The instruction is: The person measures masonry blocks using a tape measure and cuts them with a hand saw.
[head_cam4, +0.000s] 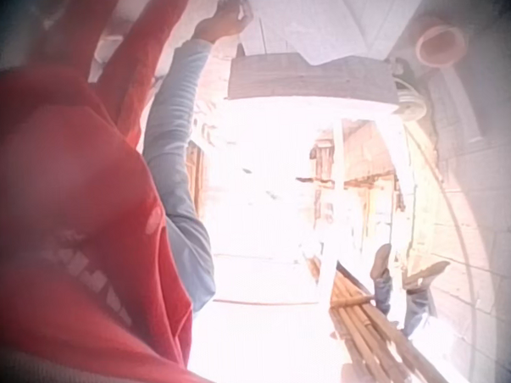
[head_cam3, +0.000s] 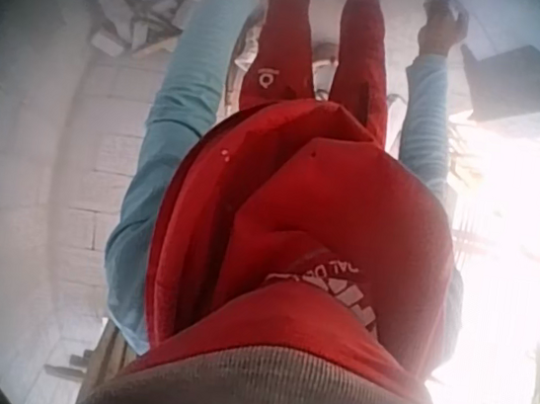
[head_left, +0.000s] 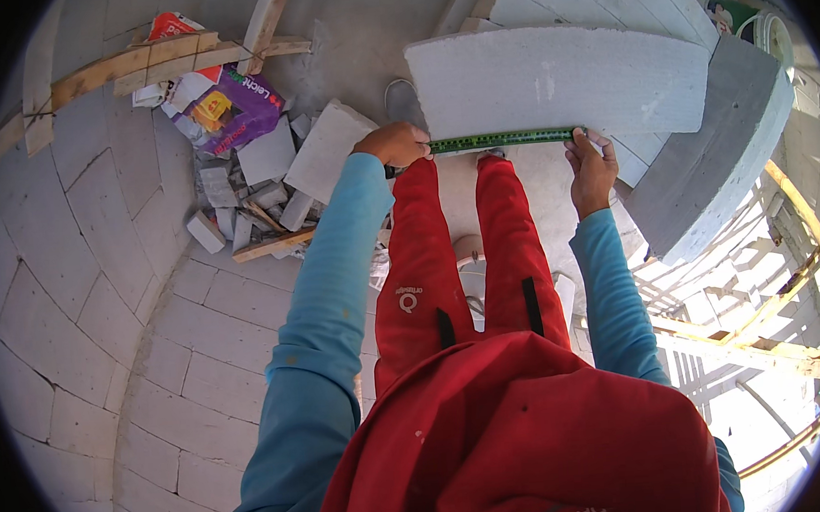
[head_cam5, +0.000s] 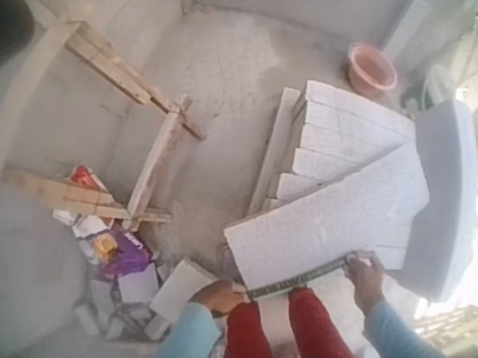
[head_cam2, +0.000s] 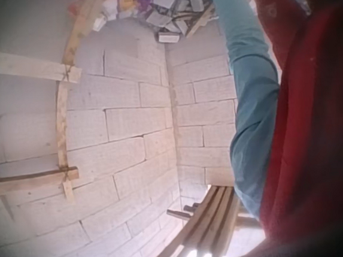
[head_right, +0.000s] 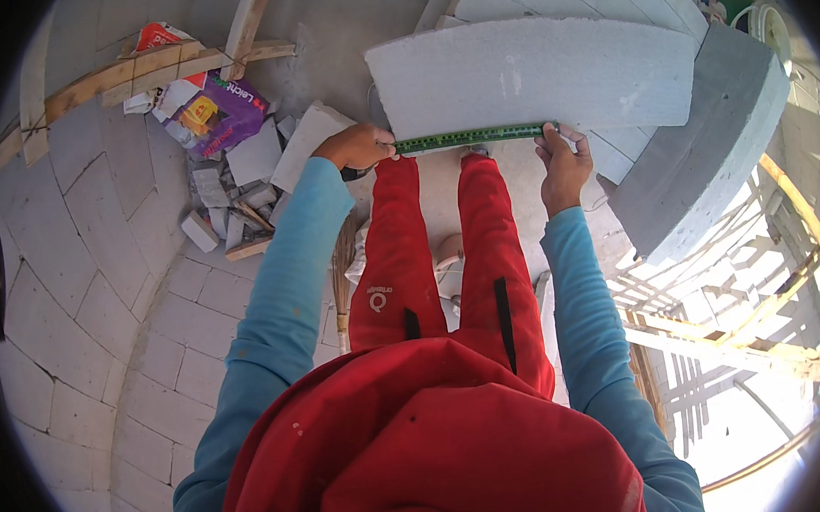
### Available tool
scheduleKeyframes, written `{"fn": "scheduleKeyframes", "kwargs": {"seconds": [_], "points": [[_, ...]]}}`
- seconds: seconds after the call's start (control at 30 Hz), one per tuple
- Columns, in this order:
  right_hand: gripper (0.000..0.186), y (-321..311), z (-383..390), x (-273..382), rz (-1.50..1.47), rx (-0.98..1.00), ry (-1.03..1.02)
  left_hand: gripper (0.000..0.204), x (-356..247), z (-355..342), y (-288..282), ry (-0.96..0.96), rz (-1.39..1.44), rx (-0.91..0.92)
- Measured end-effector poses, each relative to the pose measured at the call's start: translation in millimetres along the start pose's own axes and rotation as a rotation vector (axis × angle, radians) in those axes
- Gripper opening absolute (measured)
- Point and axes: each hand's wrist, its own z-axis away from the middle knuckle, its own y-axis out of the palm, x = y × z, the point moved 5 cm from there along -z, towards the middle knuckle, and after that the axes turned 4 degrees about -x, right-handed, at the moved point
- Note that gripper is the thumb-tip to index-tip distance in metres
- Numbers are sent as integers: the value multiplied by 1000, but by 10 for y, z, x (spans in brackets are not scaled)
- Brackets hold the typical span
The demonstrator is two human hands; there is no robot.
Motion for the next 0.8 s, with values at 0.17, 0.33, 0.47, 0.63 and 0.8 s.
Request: {"fn": "scheduleKeyframes", "kwargs": {"seconds": [0.17,0.33,0.47,0.63,0.8], "points": [[24,4,14,9,6,-5,-3,28,15,-44,15,40,24,-26],[24,6,14,9,20,-20,-5,26,41,-99,45,47,0,-26],[24,35,43,13,5,-5,-17,34,124,-149,86,-33,-21,53],[19,4,34,-18,-38,-20,-31,30,62,-74,51,-18,4,48],[14,55,22,51,-29,-60,-71,26,-10,-6,15,7,2,0]]}}
